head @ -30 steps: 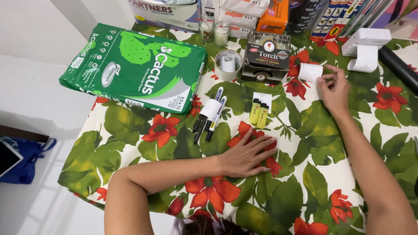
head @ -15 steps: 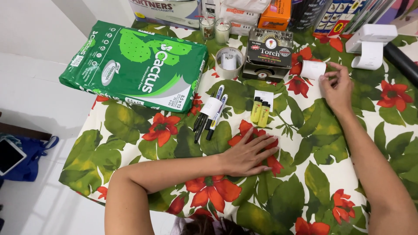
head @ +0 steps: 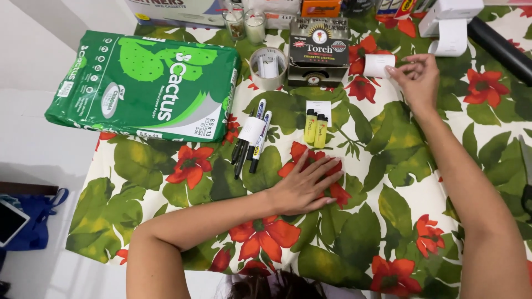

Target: Sorting and preparing various small retail items, receipts, and office supplies on a table.

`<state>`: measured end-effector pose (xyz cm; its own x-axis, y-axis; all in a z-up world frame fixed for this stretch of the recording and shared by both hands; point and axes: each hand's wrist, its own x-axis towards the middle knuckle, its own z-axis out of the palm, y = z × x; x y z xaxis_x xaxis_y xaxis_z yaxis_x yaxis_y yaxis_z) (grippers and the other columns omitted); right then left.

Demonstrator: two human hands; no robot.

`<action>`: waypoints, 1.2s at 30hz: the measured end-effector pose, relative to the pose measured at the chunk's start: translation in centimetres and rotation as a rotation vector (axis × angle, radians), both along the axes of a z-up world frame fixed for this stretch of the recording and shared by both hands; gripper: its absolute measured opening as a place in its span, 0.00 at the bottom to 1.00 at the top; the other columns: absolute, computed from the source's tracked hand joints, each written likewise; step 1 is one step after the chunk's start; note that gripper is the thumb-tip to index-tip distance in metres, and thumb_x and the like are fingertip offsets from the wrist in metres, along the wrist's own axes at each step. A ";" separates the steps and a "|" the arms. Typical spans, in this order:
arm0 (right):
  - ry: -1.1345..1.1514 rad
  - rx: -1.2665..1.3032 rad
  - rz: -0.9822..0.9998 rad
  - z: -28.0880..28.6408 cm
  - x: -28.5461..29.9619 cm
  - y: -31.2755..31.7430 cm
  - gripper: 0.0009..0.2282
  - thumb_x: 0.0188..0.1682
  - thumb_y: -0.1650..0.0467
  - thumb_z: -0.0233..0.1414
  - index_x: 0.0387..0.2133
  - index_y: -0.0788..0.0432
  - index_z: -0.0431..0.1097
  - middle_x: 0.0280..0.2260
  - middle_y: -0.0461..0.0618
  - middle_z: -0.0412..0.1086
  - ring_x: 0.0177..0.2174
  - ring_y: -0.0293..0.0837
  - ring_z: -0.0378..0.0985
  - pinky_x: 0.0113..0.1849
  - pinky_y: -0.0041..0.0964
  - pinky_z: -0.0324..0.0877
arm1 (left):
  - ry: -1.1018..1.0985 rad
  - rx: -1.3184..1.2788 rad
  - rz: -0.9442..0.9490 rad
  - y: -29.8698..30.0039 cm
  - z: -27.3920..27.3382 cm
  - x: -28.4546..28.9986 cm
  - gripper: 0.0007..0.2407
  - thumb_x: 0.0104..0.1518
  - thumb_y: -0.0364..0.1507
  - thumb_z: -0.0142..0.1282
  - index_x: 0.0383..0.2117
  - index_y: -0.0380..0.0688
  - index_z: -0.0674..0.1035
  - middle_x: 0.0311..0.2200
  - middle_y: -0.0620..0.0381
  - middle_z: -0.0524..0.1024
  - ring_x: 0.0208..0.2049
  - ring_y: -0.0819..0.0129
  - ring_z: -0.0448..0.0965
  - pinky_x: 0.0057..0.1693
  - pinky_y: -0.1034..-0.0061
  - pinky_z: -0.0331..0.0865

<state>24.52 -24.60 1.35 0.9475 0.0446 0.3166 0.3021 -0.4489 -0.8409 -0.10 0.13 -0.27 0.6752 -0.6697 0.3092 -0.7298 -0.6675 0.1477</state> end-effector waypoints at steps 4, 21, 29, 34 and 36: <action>0.050 -0.017 -0.023 0.1 0.8 0.2 0.18 0.44 0.72 0.63 0.41 0.60 0.60 0.33 0.49 0.72 0.32 0.38 0.74 0.34 0.23 0.70 | -0.015 0.010 0.007 0.0 0.1 0.0 0.26 0.59 0.47 0.33 0.60 0.47 0.58 0.62 0.48 0.54 0.63 0.57 0.54 0.66 0.50 0.36; -0.011 0.268 0.316 13.0 -5.7 7.2 0.19 0.42 0.79 0.58 0.45 0.58 0.58 0.36 0.55 0.72 0.35 0.42 0.77 0.31 0.25 0.76 | 0.086 -0.440 0.124 2.5 10.6 5.7 0.20 0.60 0.40 0.37 0.56 0.46 0.59 0.62 0.51 0.53 0.62 0.58 0.58 0.65 0.50 0.49; 0.039 0.268 0.588 17.7 -11.1 12.9 0.19 0.40 0.78 0.59 0.39 0.59 0.56 0.29 0.53 0.72 0.26 0.38 0.76 0.25 0.20 0.70 | 0.610 -1.348 -0.148 5.1 14.3 12.2 0.20 0.58 0.38 0.48 0.55 0.43 0.65 0.49 0.53 0.70 0.50 0.66 0.70 0.57 0.74 0.64; -0.149 0.172 0.546 18.1 -11.9 12.9 0.14 0.43 0.80 0.58 0.35 0.60 0.59 0.43 0.58 0.69 0.35 0.38 0.75 0.26 0.16 0.67 | 0.776 -1.603 0.018 5.0 15.5 11.7 0.26 0.50 0.37 0.52 0.53 0.35 0.67 0.49 0.47 0.70 0.49 0.61 0.71 0.52 0.74 0.69; -0.263 0.134 0.452 17.3 -11.9 12.5 0.14 0.43 0.77 0.62 0.35 0.62 0.61 0.38 0.54 0.65 0.27 0.35 0.68 0.24 0.19 0.62 | 0.814 -1.666 0.080 5.0 15.7 11.7 0.26 0.46 0.36 0.56 0.50 0.34 0.68 0.46 0.46 0.72 0.45 0.61 0.74 0.49 0.74 0.71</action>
